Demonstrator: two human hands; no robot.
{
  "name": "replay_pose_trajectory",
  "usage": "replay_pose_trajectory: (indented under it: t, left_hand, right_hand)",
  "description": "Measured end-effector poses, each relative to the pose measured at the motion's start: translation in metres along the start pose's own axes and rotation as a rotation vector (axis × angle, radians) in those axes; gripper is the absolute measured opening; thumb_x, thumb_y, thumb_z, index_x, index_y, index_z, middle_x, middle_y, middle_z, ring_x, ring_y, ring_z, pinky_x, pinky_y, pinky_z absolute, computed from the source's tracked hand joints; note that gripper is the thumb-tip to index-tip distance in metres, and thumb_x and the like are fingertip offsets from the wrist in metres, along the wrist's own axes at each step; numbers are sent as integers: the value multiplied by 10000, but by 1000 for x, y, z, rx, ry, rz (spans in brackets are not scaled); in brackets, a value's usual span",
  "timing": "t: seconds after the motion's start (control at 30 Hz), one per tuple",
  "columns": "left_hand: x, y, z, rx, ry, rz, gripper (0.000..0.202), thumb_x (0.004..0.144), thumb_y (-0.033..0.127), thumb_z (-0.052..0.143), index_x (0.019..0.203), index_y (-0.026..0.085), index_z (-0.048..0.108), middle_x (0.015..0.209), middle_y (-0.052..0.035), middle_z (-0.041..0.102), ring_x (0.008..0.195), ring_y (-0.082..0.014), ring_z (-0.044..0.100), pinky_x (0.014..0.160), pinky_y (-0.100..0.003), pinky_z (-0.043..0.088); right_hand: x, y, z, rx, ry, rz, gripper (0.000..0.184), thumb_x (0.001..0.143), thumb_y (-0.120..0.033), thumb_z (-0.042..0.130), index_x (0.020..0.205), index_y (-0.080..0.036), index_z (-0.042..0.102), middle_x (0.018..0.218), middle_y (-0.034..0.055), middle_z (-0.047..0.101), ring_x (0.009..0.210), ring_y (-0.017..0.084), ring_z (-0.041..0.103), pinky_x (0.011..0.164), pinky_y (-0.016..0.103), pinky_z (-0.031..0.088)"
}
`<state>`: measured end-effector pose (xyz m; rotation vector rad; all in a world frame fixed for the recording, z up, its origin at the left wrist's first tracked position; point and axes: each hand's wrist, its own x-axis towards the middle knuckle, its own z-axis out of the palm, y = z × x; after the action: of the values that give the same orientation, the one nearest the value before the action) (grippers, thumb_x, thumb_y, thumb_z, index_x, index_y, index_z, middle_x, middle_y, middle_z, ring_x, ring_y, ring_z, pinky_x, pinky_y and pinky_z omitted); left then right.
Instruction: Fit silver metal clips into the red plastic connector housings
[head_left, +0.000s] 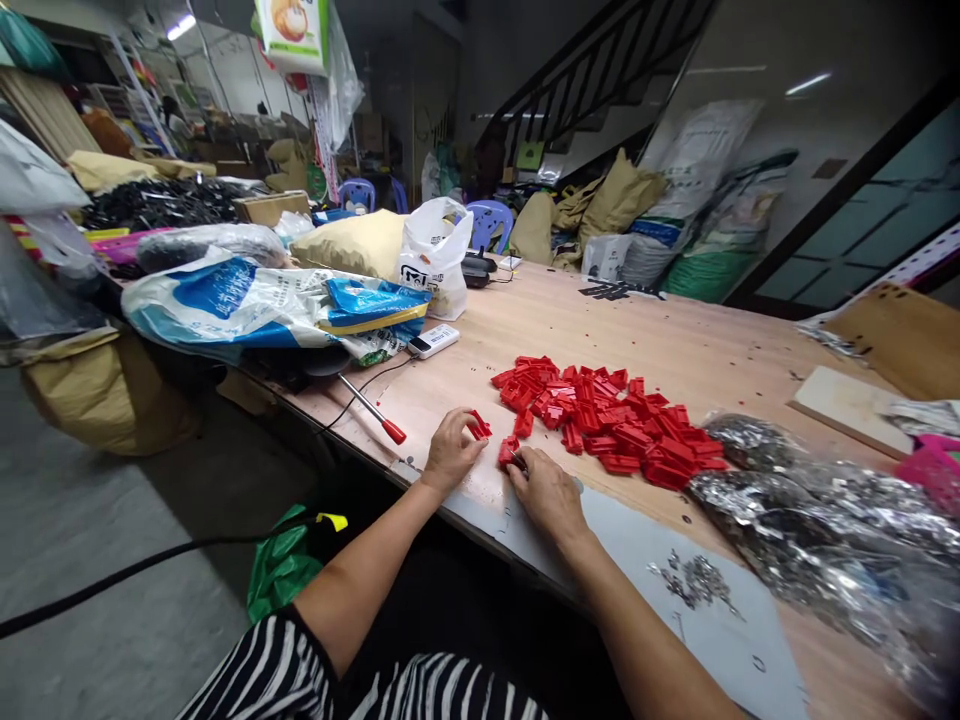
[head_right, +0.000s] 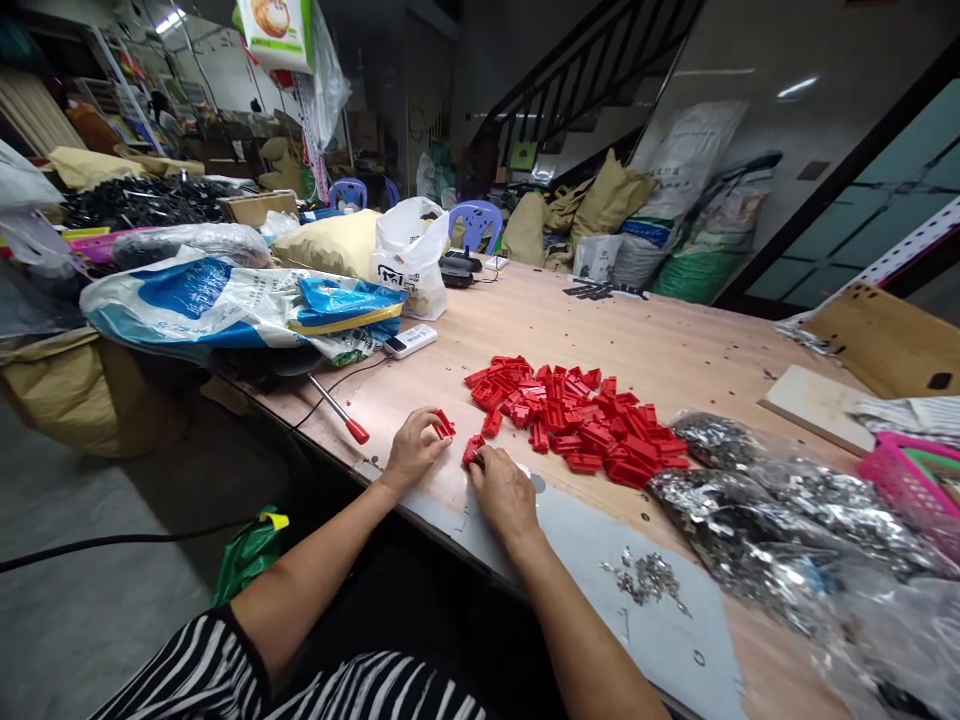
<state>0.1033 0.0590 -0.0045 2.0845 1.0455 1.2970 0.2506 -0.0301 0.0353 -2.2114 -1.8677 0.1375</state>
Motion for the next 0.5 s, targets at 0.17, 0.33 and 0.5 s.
replay_pose_trajectory:
  t: [0.17,0.33,0.5]
  left_hand:
    - [-21,7,-16,-90,61,106,387,814,214,629,1158,204,452,1211,-98,553,1192,-211,519,1020,-432,451]
    - [-26,18,-26,-75,116,177,389,842,227,602,1195,219,439,1227,-106,547,1203,-222,516,1033,-450,443]
    - [-47,16,-63,-52,-61,219,505,838,174,578,1314,254,428,1270,-93,536,1223,-233,501,1047,-444,431]
  right_hand:
    - [-5,-4,0,52,17,-85,101,886,-250,504,904,-212,595,950,42,638,844,176,606,681,268,400]
    - [-12,-9,-2,163,41,-154,132,874,-202,488,939,-214,603,959,44,642,850,183,606,708,284,435]
    - [-33,-35,4,355,5,-274,159,860,-161,499,946,-234,611,942,24,648,847,167,612,764,277,466]
